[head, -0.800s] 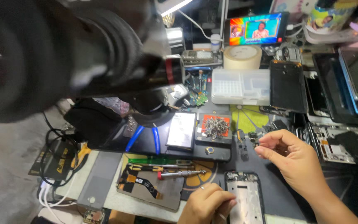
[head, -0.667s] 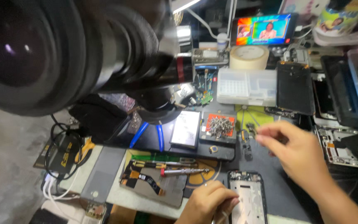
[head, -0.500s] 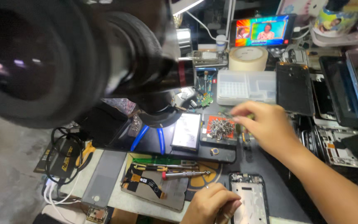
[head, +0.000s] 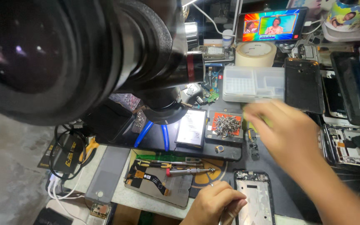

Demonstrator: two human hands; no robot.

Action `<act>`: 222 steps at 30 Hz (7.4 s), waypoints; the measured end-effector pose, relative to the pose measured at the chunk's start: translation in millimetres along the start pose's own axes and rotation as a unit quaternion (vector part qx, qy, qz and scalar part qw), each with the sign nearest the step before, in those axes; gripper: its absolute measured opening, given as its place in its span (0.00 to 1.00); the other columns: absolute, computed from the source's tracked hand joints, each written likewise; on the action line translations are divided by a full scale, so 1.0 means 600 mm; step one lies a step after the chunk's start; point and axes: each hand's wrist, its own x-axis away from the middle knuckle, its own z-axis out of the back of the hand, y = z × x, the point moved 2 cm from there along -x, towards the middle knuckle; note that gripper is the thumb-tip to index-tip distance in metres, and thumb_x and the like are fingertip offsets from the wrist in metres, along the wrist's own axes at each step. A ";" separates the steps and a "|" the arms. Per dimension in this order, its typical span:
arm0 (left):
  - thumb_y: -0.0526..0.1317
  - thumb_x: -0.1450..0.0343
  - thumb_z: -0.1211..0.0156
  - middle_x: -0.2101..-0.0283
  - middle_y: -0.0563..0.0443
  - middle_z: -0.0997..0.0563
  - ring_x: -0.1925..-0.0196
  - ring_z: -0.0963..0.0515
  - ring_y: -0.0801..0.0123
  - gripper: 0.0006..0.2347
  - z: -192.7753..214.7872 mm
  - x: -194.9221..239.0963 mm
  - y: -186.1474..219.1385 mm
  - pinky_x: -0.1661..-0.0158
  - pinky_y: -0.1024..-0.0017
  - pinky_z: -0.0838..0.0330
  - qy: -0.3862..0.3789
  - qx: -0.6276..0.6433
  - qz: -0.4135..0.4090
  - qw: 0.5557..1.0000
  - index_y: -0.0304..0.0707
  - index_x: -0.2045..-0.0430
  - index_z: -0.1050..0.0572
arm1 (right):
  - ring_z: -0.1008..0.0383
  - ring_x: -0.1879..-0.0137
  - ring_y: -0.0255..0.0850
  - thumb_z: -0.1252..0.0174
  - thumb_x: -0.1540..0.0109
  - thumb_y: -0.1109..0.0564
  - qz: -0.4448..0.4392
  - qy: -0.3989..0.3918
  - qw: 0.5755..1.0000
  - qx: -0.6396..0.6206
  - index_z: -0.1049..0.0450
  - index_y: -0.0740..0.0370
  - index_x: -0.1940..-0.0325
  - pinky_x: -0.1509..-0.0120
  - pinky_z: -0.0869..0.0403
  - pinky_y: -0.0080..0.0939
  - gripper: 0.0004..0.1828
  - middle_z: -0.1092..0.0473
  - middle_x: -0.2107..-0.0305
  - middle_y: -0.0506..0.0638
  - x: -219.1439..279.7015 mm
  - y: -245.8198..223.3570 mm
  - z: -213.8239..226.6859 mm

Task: The person disassembles and reassembles multiple mobile phones on a cluttered workbench. They use a metal spudger to pry open back covers, remove internal components, and reattach parts. The person handles at least two different phone models, including a dark-colored phone and a white Samsung device.

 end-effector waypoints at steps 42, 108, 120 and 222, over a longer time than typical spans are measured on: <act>0.27 0.35 0.34 0.58 0.45 0.24 0.59 0.23 0.58 0.17 -0.016 -0.182 0.097 0.55 0.62 0.27 0.046 -0.204 -0.277 0.938 0.23 0.51 0.23 | 0.35 0.30 0.52 0.53 0.37 0.29 -0.226 0.030 0.644 -0.730 0.43 0.61 0.27 0.26 0.36 0.55 0.44 0.36 0.35 0.58 0.061 0.041 0.020; 0.37 0.36 0.18 0.65 0.48 0.14 0.65 0.12 0.63 0.15 -0.058 -0.180 -0.019 0.61 0.70 0.16 0.128 -0.018 -0.212 0.969 0.36 0.65 0.24 | 0.28 0.38 0.62 0.72 0.34 0.26 -0.329 -0.088 0.470 -0.814 0.41 0.67 0.31 0.39 0.26 0.74 0.46 0.32 0.40 0.68 0.041 0.099 -0.009; 0.38 0.30 0.26 0.65 0.52 0.15 0.63 0.13 0.67 0.10 -0.050 -0.176 -0.027 0.62 0.74 0.17 0.034 -0.102 -0.250 0.962 0.37 0.61 0.23 | 0.27 0.38 0.59 0.73 0.35 0.26 -0.348 -0.086 0.468 -0.808 0.40 0.64 0.28 0.38 0.26 0.71 0.47 0.31 0.41 0.64 0.043 0.095 -0.007; 0.36 0.29 0.26 0.78 0.55 0.23 0.79 0.26 0.72 0.09 -0.054 -0.198 0.028 0.76 0.75 0.35 0.070 -0.151 -0.192 0.967 0.38 0.74 0.23 | 0.32 0.60 0.29 0.50 0.30 0.52 -0.360 0.060 0.786 -0.500 0.23 0.69 0.58 0.55 0.32 0.29 0.17 0.27 0.68 0.45 0.096 0.151 -0.050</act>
